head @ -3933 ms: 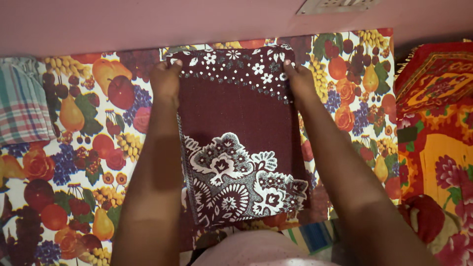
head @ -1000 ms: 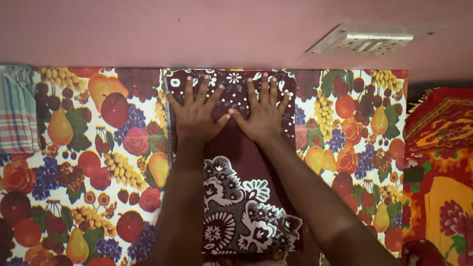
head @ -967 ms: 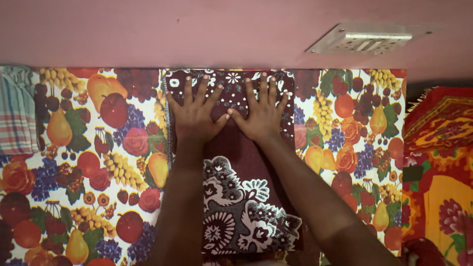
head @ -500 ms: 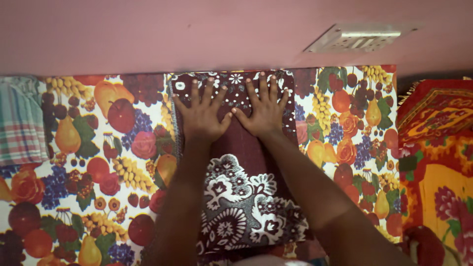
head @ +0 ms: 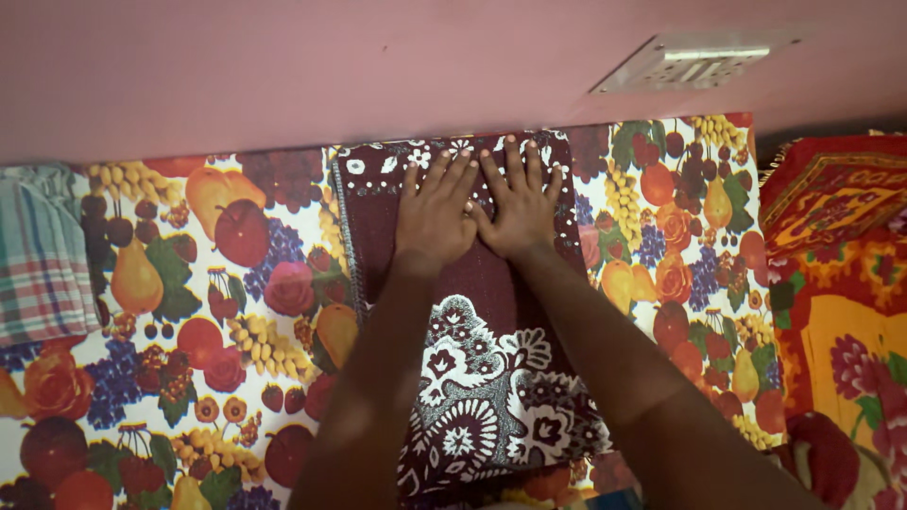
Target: The person folds a maroon patterned textile on a table, smoothing and aligning the edges before stacking it. They then pick up a red and beige towel from a nearby bed, unfold it, and begin folding it on the table.
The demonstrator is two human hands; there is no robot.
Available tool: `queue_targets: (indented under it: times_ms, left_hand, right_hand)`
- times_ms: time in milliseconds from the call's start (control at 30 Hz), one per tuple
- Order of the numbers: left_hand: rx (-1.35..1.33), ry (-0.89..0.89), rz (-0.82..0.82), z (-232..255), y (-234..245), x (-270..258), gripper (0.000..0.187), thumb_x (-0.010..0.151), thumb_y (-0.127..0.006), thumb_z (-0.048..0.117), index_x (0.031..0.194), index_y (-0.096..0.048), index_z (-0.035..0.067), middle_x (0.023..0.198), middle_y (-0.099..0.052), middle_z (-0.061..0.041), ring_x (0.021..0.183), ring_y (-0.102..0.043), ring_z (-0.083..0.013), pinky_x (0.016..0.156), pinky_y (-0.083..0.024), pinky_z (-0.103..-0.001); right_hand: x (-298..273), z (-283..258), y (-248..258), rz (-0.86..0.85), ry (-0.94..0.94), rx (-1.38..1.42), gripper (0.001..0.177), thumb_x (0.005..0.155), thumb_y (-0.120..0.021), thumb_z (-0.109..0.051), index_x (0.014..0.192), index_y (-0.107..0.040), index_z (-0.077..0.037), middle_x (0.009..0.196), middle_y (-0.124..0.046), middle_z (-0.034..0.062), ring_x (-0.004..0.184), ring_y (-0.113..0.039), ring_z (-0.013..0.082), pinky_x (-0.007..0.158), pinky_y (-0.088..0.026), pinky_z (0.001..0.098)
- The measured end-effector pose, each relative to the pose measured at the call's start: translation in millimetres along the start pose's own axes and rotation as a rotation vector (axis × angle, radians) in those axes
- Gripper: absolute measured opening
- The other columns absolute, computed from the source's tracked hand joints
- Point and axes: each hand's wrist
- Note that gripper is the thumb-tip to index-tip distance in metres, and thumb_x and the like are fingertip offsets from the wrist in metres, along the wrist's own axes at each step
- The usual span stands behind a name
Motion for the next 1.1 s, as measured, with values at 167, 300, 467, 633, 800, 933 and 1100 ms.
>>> queue_targets:
  times_ms: [167,300,467,633,800,933,1100]
  left_hand:
    - [0.046,0.109,-0.023,-4.5,12.2,-5.0,0.073,0.083,-0.064,0.046,0.15,-0.049,0.022,0.161,-0.041,-0.003,0.15,-0.032,-0.0259,0.119,-0.016,-0.065]
    - [0.07,0.18,0.018,-19.9,23.7,-15.1,0.078,0.084,-0.065,0.056,0.151,-0.048,0.02,0.16,-0.041,-0.007,0.15,-0.032,-0.027,0.12,-0.017,-0.064]
    - [0.078,0.242,0.077,-30.2,28.6,-23.2,0.089,0.085,-0.063,0.064,0.152,-0.046,0.008,0.16,-0.042,-0.013,0.15,-0.031,-0.0305,0.121,-0.02,-0.059]
    - [-0.025,0.431,0.078,-58.7,38.0,-31.5,0.096,0.084,-0.061,0.067,0.154,-0.043,0.003,0.161,-0.04,-0.018,0.153,-0.029,-0.0356,0.12,-0.019,-0.06]
    - [0.25,0.428,0.232,-81.2,50.2,-48.7,0.097,0.09,-0.06,0.071,0.149,-0.045,-0.003,0.157,-0.04,-0.026,0.147,-0.031,-0.0433,0.115,-0.02,-0.065]
    - [0.042,0.338,0.232,-43.9,36.2,-40.2,0.087,0.096,-0.057,0.064,0.155,-0.044,0.002,0.163,-0.038,-0.02,0.152,-0.03,-0.0386,0.123,-0.02,-0.063]
    - [-0.068,0.074,0.031,20.6,7.6,-19.6,0.083,0.093,-0.056,0.061,0.154,-0.044,0.006,0.163,-0.037,-0.015,0.153,-0.028,-0.0323,0.122,-0.019,-0.061]
  right_hand:
    - [-1.5,-0.2,3.6,-0.015,-0.008,-0.003,0.08,0.091,-0.06,-0.063,0.159,-0.043,-0.024,0.17,-0.024,0.0138,0.157,-0.016,0.0397,0.117,-0.007,0.075]
    - [1.2,-2.2,6.4,-0.032,0.0,0.019,0.083,0.091,-0.058,-0.065,0.16,-0.041,-0.023,0.17,-0.024,0.0154,0.157,-0.014,0.0399,0.117,-0.005,0.0745]
    - [0.5,-1.7,7.6,-0.052,-0.01,0.017,0.083,0.091,-0.057,-0.067,0.16,-0.04,-0.023,0.17,-0.023,0.0153,0.157,-0.012,0.0388,0.117,-0.002,0.0732]
    - [0.9,-1.7,8.0,-0.042,-0.005,0.02,0.084,0.09,-0.057,-0.068,0.16,-0.041,-0.023,0.17,-0.023,0.015,0.157,-0.011,0.039,0.117,-0.002,0.073]
    - [-0.1,-4.2,8.3,-0.059,-0.024,0.036,0.085,0.089,-0.058,-0.068,0.159,-0.041,-0.023,0.17,-0.022,0.0147,0.157,-0.012,0.0386,0.117,-0.004,0.0733]
    - [0.4,-1.2,6.4,-0.032,-0.024,0.021,0.086,0.09,-0.059,-0.068,0.161,-0.04,-0.022,0.171,-0.022,0.0148,0.157,-0.012,0.039,0.119,-0.005,0.0729]
    - [2.9,-2.0,1.4,-0.062,-0.031,-0.026,0.089,0.086,-0.059,-0.068,0.161,-0.038,-0.025,0.17,-0.021,0.0134,0.157,-0.012,0.0389,0.117,-0.004,0.0738]
Point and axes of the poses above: each hand's wrist, its own x-axis towards the middle knuckle, its own y-axis out of the back of the hand, z = x × y
